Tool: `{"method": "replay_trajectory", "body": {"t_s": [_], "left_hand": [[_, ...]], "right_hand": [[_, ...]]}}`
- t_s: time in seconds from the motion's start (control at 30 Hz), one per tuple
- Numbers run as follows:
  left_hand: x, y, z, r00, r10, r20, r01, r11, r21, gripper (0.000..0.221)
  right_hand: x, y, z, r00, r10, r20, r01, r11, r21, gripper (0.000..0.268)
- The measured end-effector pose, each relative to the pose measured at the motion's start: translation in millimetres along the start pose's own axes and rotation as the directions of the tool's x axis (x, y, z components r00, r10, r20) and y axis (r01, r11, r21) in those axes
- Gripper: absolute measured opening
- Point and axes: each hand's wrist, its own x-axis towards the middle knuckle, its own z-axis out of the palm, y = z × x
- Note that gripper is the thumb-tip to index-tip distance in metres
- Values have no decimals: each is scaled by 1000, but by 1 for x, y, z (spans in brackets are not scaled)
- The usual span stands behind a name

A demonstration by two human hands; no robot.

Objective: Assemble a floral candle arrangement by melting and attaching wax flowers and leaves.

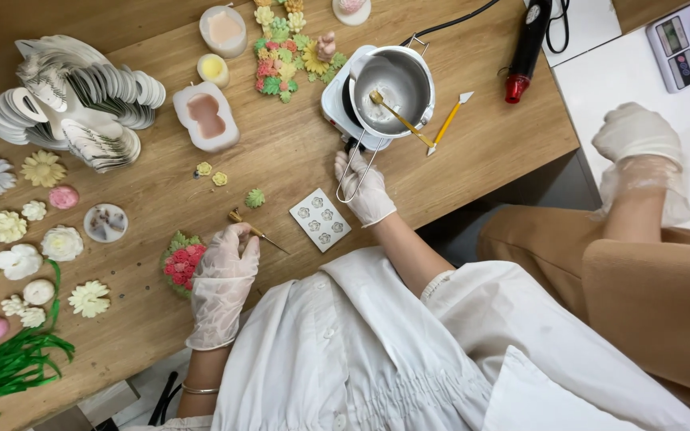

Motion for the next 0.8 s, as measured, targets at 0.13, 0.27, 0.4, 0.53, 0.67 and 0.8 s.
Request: {"method": "replay_trajectory", "body": {"t_s": [0.13,0.27,0.4,0.53,0.67,0.8], "left_hand": [[-7,1,-10,1000,3,4,-3,1000,-16,32],[-15,-10,-12,999,-46,30,45,999,27,31],[-19,-30,-10,998,-35,48,35,999,-1,33],[-26,-35,-21,996,-57,64,57,998,5,35],[-30,-36,-37,997,-41,71,37,998,46,35],[-30,-65,-35,996,9,86,-13,999,52,34]], "right_hand": [[-26,1,10,985,85,151,-103,988,115,34],[-45,2,25,930,94,356,-137,986,98,45],[-36,11,20,954,62,295,-117,978,173,47],[-29,18,19,967,36,251,-87,977,196,39],[-26,22,19,949,31,313,-105,970,220,48],[-6,26,10,946,12,323,-79,977,196,55]]}}
